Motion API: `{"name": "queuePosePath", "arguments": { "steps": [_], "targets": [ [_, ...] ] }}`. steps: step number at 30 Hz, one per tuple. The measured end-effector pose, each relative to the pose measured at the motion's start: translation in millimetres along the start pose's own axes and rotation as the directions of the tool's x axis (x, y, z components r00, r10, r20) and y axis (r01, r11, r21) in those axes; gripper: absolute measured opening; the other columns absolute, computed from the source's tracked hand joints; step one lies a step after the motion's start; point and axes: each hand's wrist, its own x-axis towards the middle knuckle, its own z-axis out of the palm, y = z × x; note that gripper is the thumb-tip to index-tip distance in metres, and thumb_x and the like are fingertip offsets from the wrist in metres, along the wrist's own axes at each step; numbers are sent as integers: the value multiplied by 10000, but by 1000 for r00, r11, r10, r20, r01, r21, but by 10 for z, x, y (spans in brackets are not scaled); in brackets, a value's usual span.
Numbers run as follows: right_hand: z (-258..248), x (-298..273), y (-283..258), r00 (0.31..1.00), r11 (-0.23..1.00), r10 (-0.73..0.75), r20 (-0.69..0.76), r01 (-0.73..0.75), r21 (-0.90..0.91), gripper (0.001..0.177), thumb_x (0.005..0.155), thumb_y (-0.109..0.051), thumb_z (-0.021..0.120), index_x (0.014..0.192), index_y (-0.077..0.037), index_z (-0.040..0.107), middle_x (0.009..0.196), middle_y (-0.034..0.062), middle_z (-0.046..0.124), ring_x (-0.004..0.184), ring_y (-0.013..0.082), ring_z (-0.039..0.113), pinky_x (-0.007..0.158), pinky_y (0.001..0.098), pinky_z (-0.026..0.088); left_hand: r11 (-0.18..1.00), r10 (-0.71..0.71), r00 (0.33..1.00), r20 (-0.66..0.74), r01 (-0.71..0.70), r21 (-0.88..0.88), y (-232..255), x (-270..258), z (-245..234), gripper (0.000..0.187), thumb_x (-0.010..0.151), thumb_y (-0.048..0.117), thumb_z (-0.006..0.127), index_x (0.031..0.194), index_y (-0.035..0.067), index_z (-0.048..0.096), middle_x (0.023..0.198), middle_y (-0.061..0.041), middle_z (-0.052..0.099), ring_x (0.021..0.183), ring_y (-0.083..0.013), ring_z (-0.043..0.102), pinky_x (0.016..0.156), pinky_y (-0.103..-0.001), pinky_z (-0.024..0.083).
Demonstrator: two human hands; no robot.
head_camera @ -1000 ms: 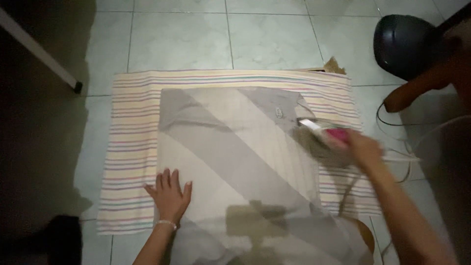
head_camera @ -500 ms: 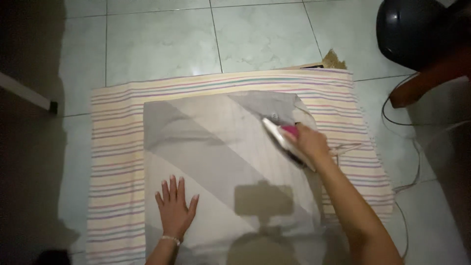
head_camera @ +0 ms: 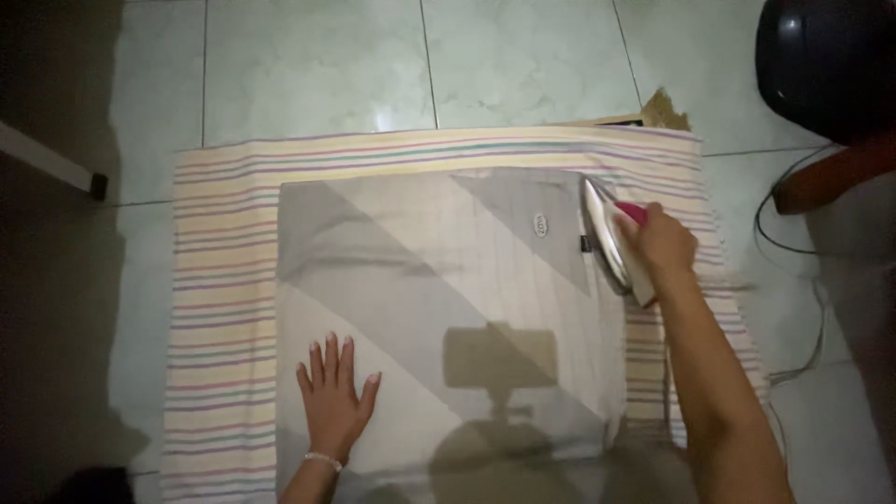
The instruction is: Ironing a piece of fabric on the floor.
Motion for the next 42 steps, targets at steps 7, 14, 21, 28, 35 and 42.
{"name": "queuePosePath", "arguments": {
  "steps": [7, 14, 21, 28, 35, 42],
  "targets": [
    [-54, -269, 837, 997, 983, -4, -80, -11, -186, 610, 1034, -626, 571, 1177, -38, 646, 1009, 227, 747, 893, 422, 725, 760, 534, 556, 998, -61, 997, -42, 60, -21, -26, -91, -96, 730, 946, 511, 524, 1524, 79, 409, 1641, -219, 293, 1513, -442, 227, 1189, -645, 143],
    [-627, -1114, -156, 993, 988, -104, 55, 110, -113, 559, 936, -573, 610, 1209, -86, 641, 1007, 205, 729, 849, 376, 741, 760, 512, 571, 996, -46, 994, -96, 39, -76, -227, -257, -123, 723, 975, 465, 561, 1517, 18, 391, 1628, -283, 287, 1501, -493, 218, 1206, -625, 135],
    [217, -1974, -1606, 550, 549, -835, -14, 835, 44, 445, 841, -511, 679, 1047, -117, 658, 947, 174, 744, 849, 399, 725, 752, 513, 577, 985, -109, 986, -123, 91, -144, -259, -307, -203, 727, 987, 445, 558, 1544, 15, 375, 1646, -248, 279, 1534, -455, 223, 1232, -591, 146],
    [312, -1596, -2696, 593, 591, -806, 2, 803, 85, 551, 935, -625, 556, 1043, -94, 661, 983, 175, 737, 829, 404, 718, 714, 524, 571, 993, -117, 993, -34, 117, -10, -387, -407, -133, 754, 978, 499, 531, 1536, 25, 348, 1642, -243, 230, 1524, -442, 168, 1197, -607, 125],
    [199, -652, -3251, 815, 815, -579, 19, 579, -19, 616, 955, -668, 577, 1103, -75, 646, 1017, 203, 736, 849, 404, 728, 728, 542, 563, 991, -113, 993, 21, 115, -71, -390, -385, -248, 749, 1009, 497, 485, 1568, 31, 307, 1663, -229, 190, 1543, -429, 104, 1205, -597, 91],
    [569, -1069, -3180, 509, 511, -859, 51, 857, 65, 500, 933, -551, 609, 1155, -110, 690, 1043, 174, 753, 877, 382, 731, 765, 501, 577, 986, -123, 992, -8, 121, -118, -412, -417, -274, 719, 1001, 488, 538, 1547, 60, 349, 1667, -205, 195, 1542, -418, 114, 1218, -584, 93]
  ]
}}
